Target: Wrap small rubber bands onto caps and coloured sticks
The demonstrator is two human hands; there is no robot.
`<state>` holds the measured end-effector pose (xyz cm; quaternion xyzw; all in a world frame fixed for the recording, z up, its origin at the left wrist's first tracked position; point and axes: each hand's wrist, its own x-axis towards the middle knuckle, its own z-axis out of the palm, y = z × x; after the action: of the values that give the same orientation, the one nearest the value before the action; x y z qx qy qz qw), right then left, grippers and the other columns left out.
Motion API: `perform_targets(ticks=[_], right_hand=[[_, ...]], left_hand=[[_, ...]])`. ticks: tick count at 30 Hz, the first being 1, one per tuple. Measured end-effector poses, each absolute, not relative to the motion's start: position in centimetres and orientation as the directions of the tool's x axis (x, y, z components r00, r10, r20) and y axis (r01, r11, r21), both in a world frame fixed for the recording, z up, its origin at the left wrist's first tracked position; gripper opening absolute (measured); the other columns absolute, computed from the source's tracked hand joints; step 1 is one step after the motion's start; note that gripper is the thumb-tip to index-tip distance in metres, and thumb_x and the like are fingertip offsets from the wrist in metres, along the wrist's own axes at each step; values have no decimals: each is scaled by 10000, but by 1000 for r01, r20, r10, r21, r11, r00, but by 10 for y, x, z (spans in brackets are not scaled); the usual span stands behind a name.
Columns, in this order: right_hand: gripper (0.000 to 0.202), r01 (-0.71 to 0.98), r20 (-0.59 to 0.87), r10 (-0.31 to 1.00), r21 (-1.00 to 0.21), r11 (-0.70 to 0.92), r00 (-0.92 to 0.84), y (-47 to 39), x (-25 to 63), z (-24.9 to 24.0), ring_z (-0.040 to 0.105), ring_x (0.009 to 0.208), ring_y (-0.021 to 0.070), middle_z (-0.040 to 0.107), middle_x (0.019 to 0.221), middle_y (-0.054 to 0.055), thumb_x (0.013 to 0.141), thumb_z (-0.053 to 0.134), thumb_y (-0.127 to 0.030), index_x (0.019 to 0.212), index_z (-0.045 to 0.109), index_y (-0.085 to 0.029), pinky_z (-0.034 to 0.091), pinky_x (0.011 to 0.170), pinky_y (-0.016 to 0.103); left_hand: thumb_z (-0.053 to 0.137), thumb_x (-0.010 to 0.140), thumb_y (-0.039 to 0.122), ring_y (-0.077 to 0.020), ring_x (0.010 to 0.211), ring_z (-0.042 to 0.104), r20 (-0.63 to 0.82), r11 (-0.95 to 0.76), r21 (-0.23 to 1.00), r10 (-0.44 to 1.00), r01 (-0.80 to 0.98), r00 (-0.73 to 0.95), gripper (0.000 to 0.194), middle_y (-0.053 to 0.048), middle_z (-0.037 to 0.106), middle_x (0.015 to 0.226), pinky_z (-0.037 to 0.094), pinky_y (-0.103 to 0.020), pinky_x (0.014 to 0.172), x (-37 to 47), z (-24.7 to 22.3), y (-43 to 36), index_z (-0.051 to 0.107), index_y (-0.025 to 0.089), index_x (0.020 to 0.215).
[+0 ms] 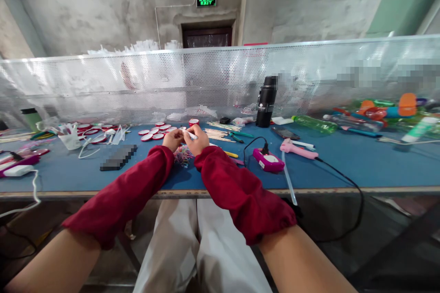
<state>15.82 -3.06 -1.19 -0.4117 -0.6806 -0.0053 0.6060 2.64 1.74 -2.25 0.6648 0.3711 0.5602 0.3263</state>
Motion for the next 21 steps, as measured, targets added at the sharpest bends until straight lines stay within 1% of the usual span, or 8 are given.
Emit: perform_targets(ticks=[3,8,12,17,21], right_hand=[[161,575,832,550,-489,656,80,-31,158,-12,590,688,171,639,742,7,853,521,-379,795,554,-232,460,650,284],[158,596,826,552,-503,626,116,-30,159,-11,581,664,174,634,729,12,850,511,-372,778,540,-234,443,619,285],[154,606,827,545,-505,615,136,-27,161,-12,580,650,171,629,722,8,848,508,-367,776,535,-233,433,607,281],[167,614,836,539,-479,627,102,-26,162,-14,585,664,173,635,732,8,862,496,-385,794,539,-238,434,614,281],[172,606,836,541,-480,634,95,-27,162,-14,578,656,169,635,742,7,868,500,-389,796,537,-237,425,599,278]], left_hand=[[643,654,288,-105,530,534,506,-515,848,857,128,97,144,25,558,603,420,-212,485,26,-23,18,556,177,677],[674,641,316,-120,557,558,510,-520,846,854,116,107,181,12,587,631,424,-219,489,24,-25,21,591,172,712],[705,630,345,-116,559,557,489,-498,857,867,134,97,218,10,602,631,423,-221,513,25,-25,22,588,170,691],[688,641,281,-117,552,553,485,-492,860,871,134,83,158,19,584,586,412,-217,513,27,-21,17,578,168,646],[696,641,247,-120,570,565,473,-480,872,877,97,89,127,20,599,610,455,-238,564,28,-18,14,600,168,666]])
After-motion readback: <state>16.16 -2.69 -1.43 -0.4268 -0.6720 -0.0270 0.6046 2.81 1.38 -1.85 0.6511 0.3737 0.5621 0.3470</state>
